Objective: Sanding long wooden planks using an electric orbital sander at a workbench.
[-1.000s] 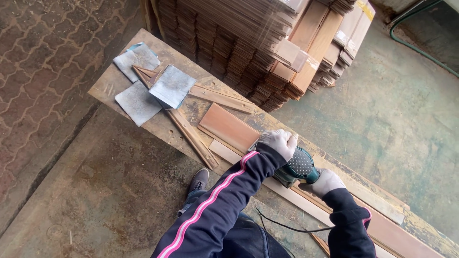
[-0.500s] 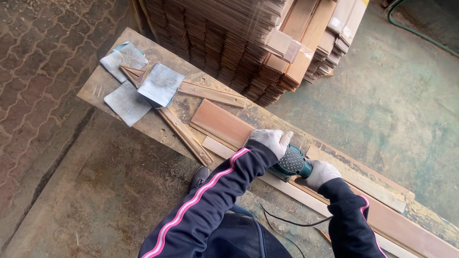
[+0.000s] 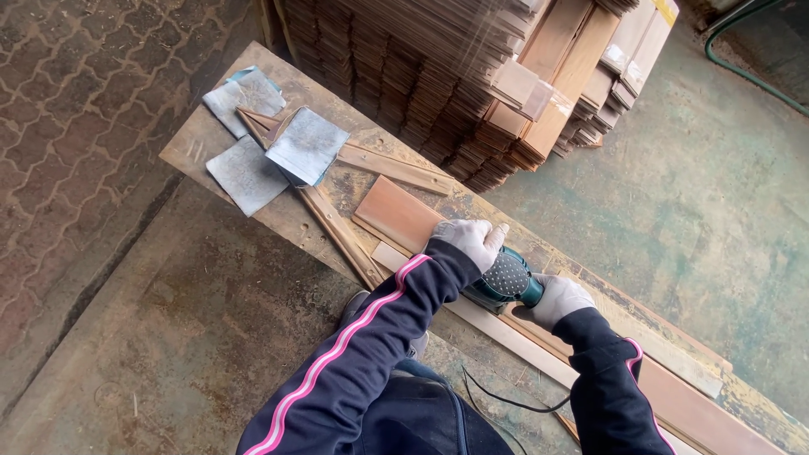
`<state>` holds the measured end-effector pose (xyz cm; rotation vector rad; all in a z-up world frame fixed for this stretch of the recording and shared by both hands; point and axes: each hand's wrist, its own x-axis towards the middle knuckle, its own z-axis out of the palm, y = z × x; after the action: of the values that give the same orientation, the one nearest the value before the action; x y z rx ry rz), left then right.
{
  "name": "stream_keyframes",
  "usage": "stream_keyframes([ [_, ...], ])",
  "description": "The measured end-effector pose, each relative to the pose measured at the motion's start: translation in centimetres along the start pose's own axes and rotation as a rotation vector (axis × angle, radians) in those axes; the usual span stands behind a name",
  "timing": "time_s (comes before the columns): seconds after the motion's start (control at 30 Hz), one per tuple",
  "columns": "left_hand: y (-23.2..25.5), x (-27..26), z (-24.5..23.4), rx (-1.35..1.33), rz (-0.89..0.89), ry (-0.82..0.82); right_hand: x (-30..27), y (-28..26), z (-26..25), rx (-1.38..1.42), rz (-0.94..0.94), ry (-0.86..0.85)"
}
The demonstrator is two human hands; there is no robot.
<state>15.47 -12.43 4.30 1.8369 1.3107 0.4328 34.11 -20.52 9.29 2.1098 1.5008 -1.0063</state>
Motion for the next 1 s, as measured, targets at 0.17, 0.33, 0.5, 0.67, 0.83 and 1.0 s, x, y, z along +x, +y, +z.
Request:
stream_keyframes([
  [0.17, -1.2, 0.8, -1.4, -0.003, 0.025, 0.026, 0.5, -2.0, -0.4, -0.006, 0.014, -0.010],
  [0.33, -2.3, 1.6, -2.9, -0.007, 0.004, -0.008, 1.0, -3.7, -0.7, -0.001, -0.019, 0.026],
  [0.5, -3.9, 2.3, -4.1, -0.028, 0.020, 0.010, 1.5, -5.9, -1.2, -0.050, 0.002, 0.017],
  [0.67, -5.2, 2.6, -6.1, -0.018, 0.016, 0.015, 1.6, -8.7, -2.1, -0.070, 0.012, -0.005],
  [0.83, -6.4, 2.9, -7.5, 0.006, 0.054, 0.063, 2.0, -10.3, -2.6, -0.094, -0.013, 0.000],
  [1.0, -8.0, 3.7, -8.3, -0.068, 0.063, 0.072, 2.5, -11.6, -3.0, -0.036, -0.040, -0.014],
])
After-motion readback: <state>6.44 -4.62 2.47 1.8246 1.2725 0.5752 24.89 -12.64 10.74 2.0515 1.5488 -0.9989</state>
